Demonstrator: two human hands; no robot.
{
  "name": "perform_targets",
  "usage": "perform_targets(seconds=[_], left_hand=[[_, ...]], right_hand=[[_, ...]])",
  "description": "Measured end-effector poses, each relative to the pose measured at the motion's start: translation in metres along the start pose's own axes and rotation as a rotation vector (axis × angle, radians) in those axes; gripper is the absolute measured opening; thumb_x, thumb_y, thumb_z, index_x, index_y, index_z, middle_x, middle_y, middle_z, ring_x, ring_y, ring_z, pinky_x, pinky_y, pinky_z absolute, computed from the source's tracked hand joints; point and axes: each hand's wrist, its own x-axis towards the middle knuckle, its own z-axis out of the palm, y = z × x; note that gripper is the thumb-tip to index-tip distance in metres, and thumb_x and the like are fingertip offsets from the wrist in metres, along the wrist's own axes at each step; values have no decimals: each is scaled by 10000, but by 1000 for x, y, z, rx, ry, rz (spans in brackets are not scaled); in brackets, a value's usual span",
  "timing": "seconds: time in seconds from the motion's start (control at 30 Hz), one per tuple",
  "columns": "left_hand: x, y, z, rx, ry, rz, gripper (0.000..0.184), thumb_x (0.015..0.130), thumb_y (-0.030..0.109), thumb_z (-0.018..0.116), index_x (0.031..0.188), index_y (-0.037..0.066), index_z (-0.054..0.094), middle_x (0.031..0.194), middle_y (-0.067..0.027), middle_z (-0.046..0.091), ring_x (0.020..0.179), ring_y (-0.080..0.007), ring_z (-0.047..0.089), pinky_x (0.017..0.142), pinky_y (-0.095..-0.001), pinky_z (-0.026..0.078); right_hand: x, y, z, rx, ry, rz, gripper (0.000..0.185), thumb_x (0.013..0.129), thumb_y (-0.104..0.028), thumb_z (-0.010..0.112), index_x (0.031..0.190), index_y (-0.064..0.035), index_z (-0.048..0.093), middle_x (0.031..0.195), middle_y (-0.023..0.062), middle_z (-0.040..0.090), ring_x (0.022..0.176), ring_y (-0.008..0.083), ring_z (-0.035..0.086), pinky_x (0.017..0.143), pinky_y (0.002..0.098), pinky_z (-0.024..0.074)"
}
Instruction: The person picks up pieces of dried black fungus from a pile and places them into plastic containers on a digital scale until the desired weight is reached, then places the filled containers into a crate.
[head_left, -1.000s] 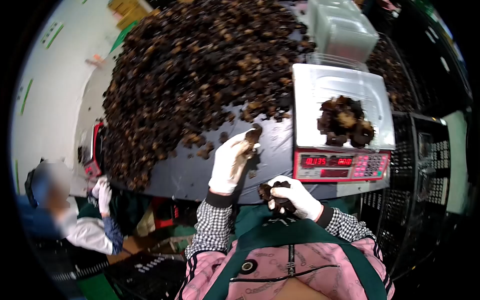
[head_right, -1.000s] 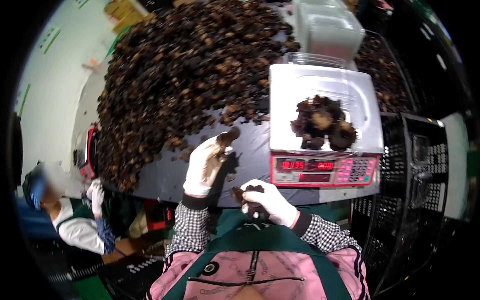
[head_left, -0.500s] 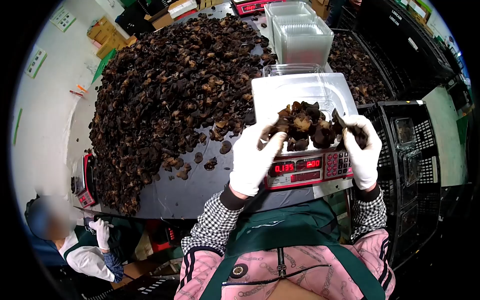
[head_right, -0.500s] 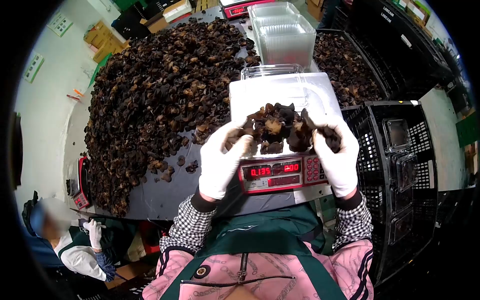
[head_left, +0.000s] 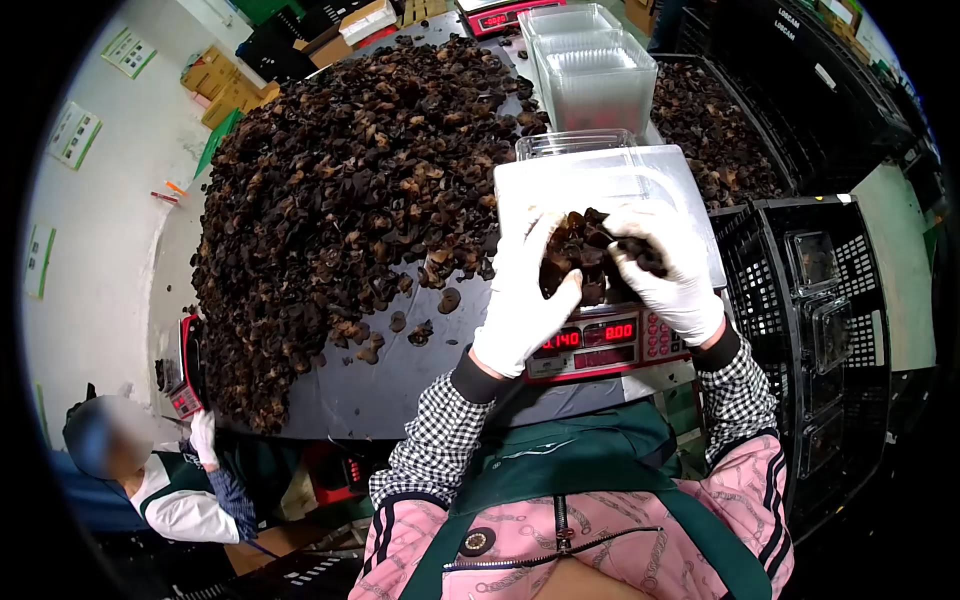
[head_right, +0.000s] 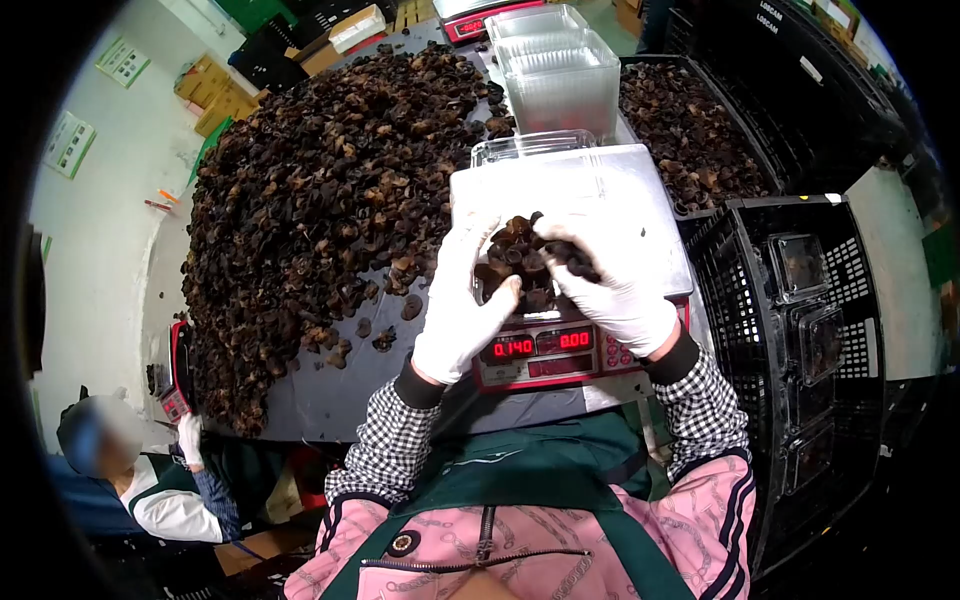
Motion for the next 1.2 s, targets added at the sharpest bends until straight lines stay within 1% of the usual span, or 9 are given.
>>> perform_targets(seconds=[0.07, 0.17, 0.37, 0.5, 0.57, 0.7, 0.93, 1.07, 1.2], left_hand=[[-3, -4, 0, 1, -8, 88, 787, 758, -1, 674, 1510, 34, 446, 1533, -206, 445, 1463, -343, 392, 1212, -432, 325], [-5, -5, -1, 3, -99, 145, 856, 727, -27, 633, 1546, 19, 387, 1579, -219, 384, 1519, -364, 313, 1252, -443, 258], [-3, 2, 1, -26, -59, 165, 748, 742, -19, 665, 1471, 30, 505, 1538, -213, 450, 1489, -364, 375, 1238, -442, 289], [5, -1, 9, 68, -18, 185, 533, 807, -12, 694, 1330, 84, 660, 1332, -137, 632, 1280, -320, 546, 1108, -417, 424], [7, -1, 10, 87, 30, 151, 422, 830, 7, 713, 1244, 86, 704, 1215, -101, 680, 1150, -300, 594, 1041, -415, 452], [8, 1, 11, 35, 133, 100, 326, 862, 8, 720, 1184, 58, 712, 1119, -97, 695, 1040, -251, 651, 975, -359, 496], [4, 11, 2, -82, 288, 13, 327, 890, -27, 704, 1214, 5, 669, 1129, -89, 682, 1057, -181, 655, 952, -305, 508], [3, 7, 4, 96, 213, 57, 310, 874, -3, 723, 1182, 39, 716, 1143, -124, 673, 1068, -252, 657, 959, -342, 515], [2, -3, 6, 256, 157, 121, 342, 887, 61, 753, 1227, 86, 726, 1247, -118, 640, 1186, -272, 603, 985, -369, 512]], right_hand=[[6, 1, 8, -248, -107, -138, 520, 781, -90, 843, 1263, -41, 653, 1268, 176, 642, 1183, 352, 622, 1004, 418, 517], [1, 5, 15, -418, -214, -103, 811, 777, -393, 845, 1469, -109, 532, 1417, 145, 565, 1351, 352, 488, 1143, 490, 348], [-7, 15, 1, -354, -188, -31, 1158, 591, -469, 939, 1534, -67, 398, 1483, 166, 490, 1399, 347, 431, 1178, 453, 272], [-17, 20, -2, -34, -102, 102, 960, 627, -306, 968, 1429, -82, 490, 1429, 151, 525, 1389, 317, 457, 1155, 436, 364], [-16, 17, -2, 150, 4, 142, 458, 778, -79, 872, 1155, -62, 613, 1363, 132, 564, 1273, 262, 556, 1084, 373, 451], [-17, 25, -1, 389, 133, 417, 61, 937, -20, 704, 976, -24, 658, 1149, 71, 665, 1095, 151, 609, 989, 294, 474], [9, 55, -1, 549, 358, 524, 119, 1010, -159, 687, 1006, -40, 677, 899, -17, 662, 770, 50, 599, 694, 209, 502], [5, 68, 3, 103, 51, 313, 223, 1010, -209, 670, 1089, -4, 705, 1050, 92, 707, 1002, 159, 651, 918, 288, 503], [8, 47, -2, 187, 149, 458, 335, 1044, -230, 612, 1295, -14, 669, 1139, 112, 708, 1057, 174, 651, 949, 297, 499]])
